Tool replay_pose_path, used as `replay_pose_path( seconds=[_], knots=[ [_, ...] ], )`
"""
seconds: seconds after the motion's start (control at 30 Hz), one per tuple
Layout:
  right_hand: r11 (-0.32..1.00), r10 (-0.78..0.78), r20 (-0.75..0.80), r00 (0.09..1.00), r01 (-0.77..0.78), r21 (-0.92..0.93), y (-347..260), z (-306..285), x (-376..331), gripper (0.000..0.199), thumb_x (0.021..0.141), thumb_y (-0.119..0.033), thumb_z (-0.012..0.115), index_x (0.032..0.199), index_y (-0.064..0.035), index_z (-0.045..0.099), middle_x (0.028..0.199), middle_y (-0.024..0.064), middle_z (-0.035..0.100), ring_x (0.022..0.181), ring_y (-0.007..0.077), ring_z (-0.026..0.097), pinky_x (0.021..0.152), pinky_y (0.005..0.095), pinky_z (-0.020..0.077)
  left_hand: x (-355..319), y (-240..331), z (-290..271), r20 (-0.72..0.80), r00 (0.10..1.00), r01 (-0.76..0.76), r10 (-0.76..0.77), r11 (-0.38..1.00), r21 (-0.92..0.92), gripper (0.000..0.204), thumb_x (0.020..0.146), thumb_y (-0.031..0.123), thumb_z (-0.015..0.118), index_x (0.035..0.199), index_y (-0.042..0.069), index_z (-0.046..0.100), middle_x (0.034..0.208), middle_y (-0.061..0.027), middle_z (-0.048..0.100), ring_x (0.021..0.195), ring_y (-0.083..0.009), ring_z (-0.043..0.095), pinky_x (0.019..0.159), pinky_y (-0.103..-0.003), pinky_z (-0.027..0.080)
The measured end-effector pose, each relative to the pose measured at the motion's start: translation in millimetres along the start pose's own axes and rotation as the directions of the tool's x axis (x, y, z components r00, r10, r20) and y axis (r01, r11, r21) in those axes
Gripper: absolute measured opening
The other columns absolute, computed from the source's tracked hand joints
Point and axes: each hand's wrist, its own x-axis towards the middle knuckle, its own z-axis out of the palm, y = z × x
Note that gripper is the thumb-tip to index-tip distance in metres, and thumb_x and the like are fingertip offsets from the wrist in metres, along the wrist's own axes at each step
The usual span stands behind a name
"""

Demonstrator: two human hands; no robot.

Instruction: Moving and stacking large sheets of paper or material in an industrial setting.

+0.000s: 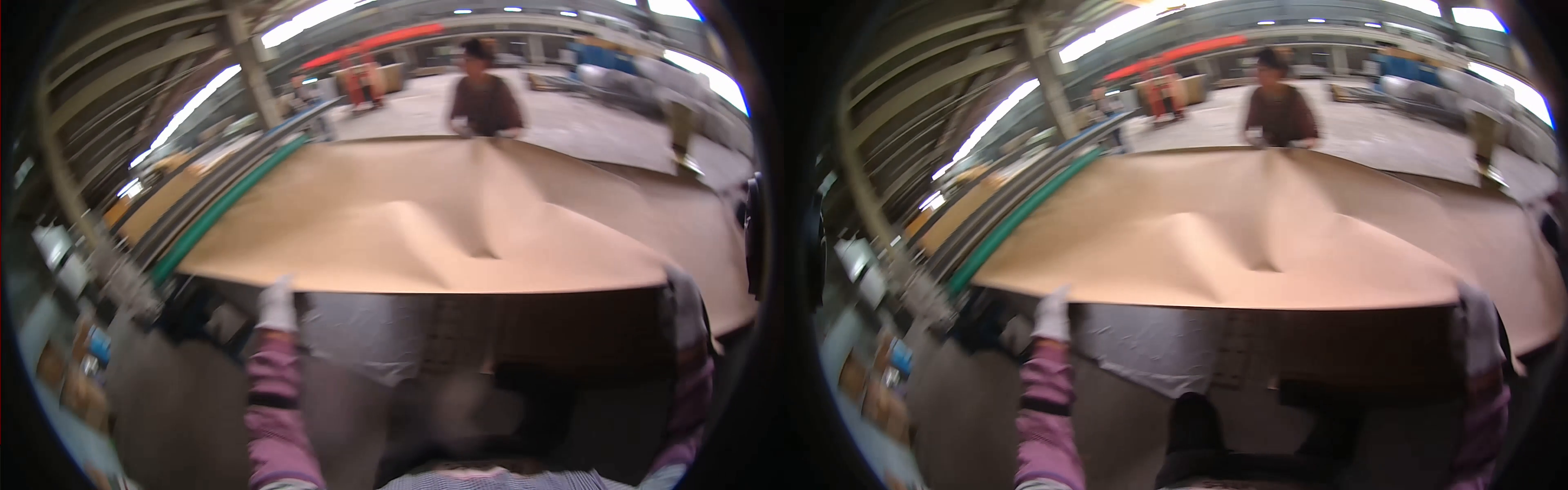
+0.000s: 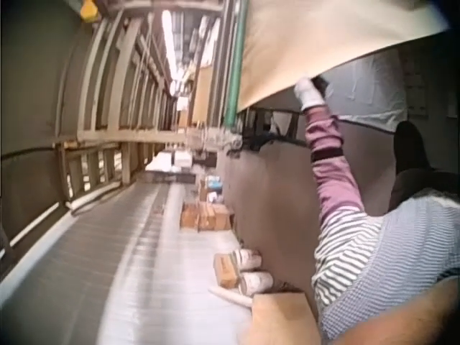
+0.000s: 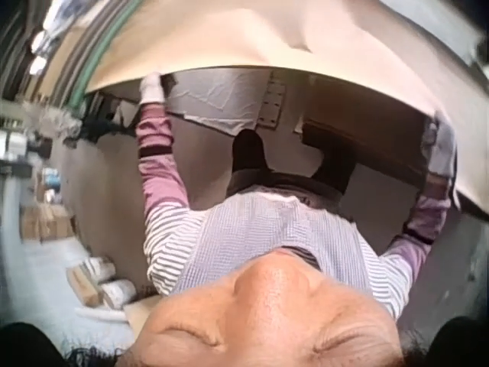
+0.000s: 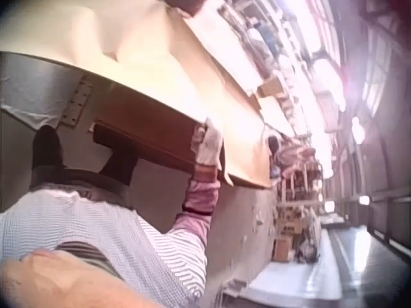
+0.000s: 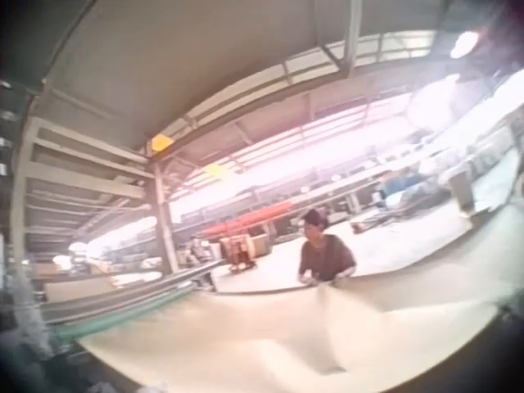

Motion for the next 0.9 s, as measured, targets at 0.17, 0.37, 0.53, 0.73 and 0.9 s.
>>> replay_pose_path(
  seconds=[0.17, 0.37, 0.53, 0.73, 0.9],
  knots=[
    [0.543, 0.624, 0.268, 0.734, -0.654, 0.526, 87.8, -25.8, 41.8, 0.022, 0.081, -0.021, 0.051, 0.061, -0.0167, 0.043, 0.052, -0.0064, 0.042, 0.041, 0.0022, 0.038, 0.037, 0.0202, 0.0252, 89.3, -117.8, -6.6, 0.203, 0.975, 0.189, -0.089, 0.811, -0.554, 0.036, 0.087, 0.022, 0.056, 0.109, -0.007, 0.061, 0.107, -0.0100, 0.061, 0.098, -0.0189, 0.055, 0.093, -0.031, 0.041],
    [-0.011, 0.748, 0.574, 0.334, -0.858, 0.514, 89.9, -89.7, 47.8, 0.033, 0.082, -0.037, 0.052, 0.057, -0.0231, 0.037, 0.047, -0.0130, 0.033, 0.034, -0.0008, 0.028, 0.030, 0.0160, 0.0203, 86.8, -57.3, 17.4, 0.314, 0.949, 0.200, -0.012, 0.794, -0.574, 0.028, 0.088, 0.017, 0.053, 0.103, -0.006, 0.063, 0.101, -0.0082, 0.063, 0.093, -0.0158, 0.056, 0.091, -0.029, 0.042],
    [0.103, 0.694, 0.578, 0.429, -0.854, 0.510, 84.1, -108.9, 64.6, 0.027, 0.084, -0.038, 0.057, 0.066, -0.0197, 0.046, 0.053, -0.0116, 0.043, 0.036, -0.0017, 0.033, 0.030, 0.0143, 0.0259, 108.9, -128.6, 2.1, 0.290, 0.957, 0.178, -0.009, 0.809, -0.561, 0.025, 0.087, 0.014, 0.053, 0.099, -0.006, 0.063, 0.096, -0.0066, 0.063, 0.090, -0.0149, 0.056, 0.088, -0.029, 0.043],
    [0.007, 0.487, 0.683, 0.544, -0.785, 0.620, 136.2, -113.1, 57.9, 0.030, 0.087, -0.040, 0.054, 0.072, -0.0148, 0.052, 0.054, -0.0087, 0.046, 0.040, 0.0031, 0.041, 0.034, 0.0164, 0.0350, 69.9, -61.5, 14.9, 0.330, 0.936, 0.293, -0.121, 0.786, -0.544, 0.020, 0.086, 0.015, 0.056, 0.092, -0.002, 0.064, 0.088, -0.0039, 0.061, 0.083, -0.0142, 0.055, 0.083, -0.029, 0.043],
    [0.562, 0.719, 0.081, 0.690, -0.646, 0.516, 142.1, -131.1, 33.5, 0.032, 0.085, -0.034, 0.052, 0.059, -0.0162, 0.047, 0.048, -0.0047, 0.041, 0.035, 0.0067, 0.037, 0.033, 0.0226, 0.0310, 16.4, 9.9, 7.7, 0.413, 0.906, 0.302, -0.088, 0.820, -0.487, 0.023, 0.088, 0.019, 0.057, 0.095, -0.001, 0.064, 0.090, -0.0051, 0.062, 0.082, -0.0145, 0.057, 0.078, -0.030, 0.047]
  ],
)
